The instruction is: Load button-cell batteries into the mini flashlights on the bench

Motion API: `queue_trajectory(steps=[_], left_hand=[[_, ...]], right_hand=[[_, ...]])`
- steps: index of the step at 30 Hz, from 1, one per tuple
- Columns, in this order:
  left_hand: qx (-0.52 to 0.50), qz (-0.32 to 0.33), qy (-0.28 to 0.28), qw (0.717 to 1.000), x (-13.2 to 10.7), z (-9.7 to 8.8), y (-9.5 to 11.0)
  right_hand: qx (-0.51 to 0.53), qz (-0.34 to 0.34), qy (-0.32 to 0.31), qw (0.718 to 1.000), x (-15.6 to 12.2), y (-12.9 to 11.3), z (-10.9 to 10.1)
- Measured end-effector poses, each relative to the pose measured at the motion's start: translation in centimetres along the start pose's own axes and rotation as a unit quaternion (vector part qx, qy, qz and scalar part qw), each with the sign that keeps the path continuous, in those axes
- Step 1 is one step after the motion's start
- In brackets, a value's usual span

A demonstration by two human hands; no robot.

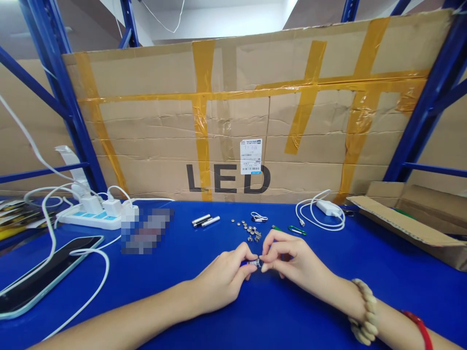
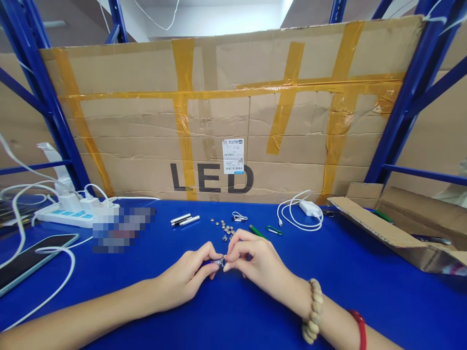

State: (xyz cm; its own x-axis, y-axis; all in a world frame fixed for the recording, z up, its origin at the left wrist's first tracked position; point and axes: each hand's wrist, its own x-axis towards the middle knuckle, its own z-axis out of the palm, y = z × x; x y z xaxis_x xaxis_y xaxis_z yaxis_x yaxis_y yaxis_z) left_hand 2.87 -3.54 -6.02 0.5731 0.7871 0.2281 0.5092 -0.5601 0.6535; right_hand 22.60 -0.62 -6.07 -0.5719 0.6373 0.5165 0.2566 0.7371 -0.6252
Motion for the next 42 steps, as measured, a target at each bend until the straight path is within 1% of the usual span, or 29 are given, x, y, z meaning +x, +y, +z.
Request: queue_trajectory(steps=[2,4,7,10,14,18,21,23,25,27,29,34,38,42], left_hand=[[-0.008,0.008,-0.005,1.0,-0.1,0.1,0.0],[-0.011,0.01,-0.009,1.0,-0.2,0.2,-0.1],[-0.007,0.008,-0.012,1.0,-0.4,0.3,-0.1],[-0.004,0.014,-0.009,1.0,-0.4,0.3,-0.1],[-0.009,0.038,0.006,0.999,-0.3,0.5,-0.1],[0.005,0.068,0.035,0.997,-0.3,0.7,-0.3],[0.026,0.091,0.054,0.994,-0.4,0.8,-0.5],[0.036,0.098,0.067,0.992,-0.4,0.7,-0.5],[0.043,0.101,0.078,0.991,-0.4,0.6,-0.4],[0.049,0.108,0.082,0.99,-0.4,0.5,-0.3],[0.055,0.112,0.076,0.989,-0.3,0.4,-0.2],[0.097,0.105,0.06,0.988,-0.2,0.2,-0.1],[0.146,0.111,0.066,0.981,-0.1,0.3,0.0],[0.142,0.099,0.07,0.982,0.0,0.3,0.0]], right_hand=[[-0.053,-0.049,0.003,0.997,-0.2,0.0,-0.2],[-0.085,-0.071,0.001,0.994,-0.4,-0.1,-0.4],[-0.093,-0.064,-0.012,0.994,-0.5,0.0,-0.4],[-0.073,-0.055,-0.017,0.996,-0.6,0.2,-0.3],[-0.041,-0.04,-0.017,0.998,-0.5,0.0,-0.1],[-0.004,0.019,-0.01,1.0,-0.4,-0.6,0.2],[0.038,0.088,-0.015,0.995,-0.3,-1.1,0.4],[0.084,0.156,-0.025,0.984,-0.4,-1.3,0.6],[0.128,0.222,-0.047,0.965,-0.4,-1.4,0.6],[0.15,0.265,-0.068,0.95,-0.4,-1.5,0.6],[0.148,0.284,-0.077,0.944,-0.2,-1.6,0.6],[0.137,0.307,-0.067,0.94,0.1,-1.7,0.5],[0.146,0.325,-0.063,0.932,0.2,-1.7,0.4],[0.161,0.328,-0.058,0.929,0.3,-1.4,0.4]])
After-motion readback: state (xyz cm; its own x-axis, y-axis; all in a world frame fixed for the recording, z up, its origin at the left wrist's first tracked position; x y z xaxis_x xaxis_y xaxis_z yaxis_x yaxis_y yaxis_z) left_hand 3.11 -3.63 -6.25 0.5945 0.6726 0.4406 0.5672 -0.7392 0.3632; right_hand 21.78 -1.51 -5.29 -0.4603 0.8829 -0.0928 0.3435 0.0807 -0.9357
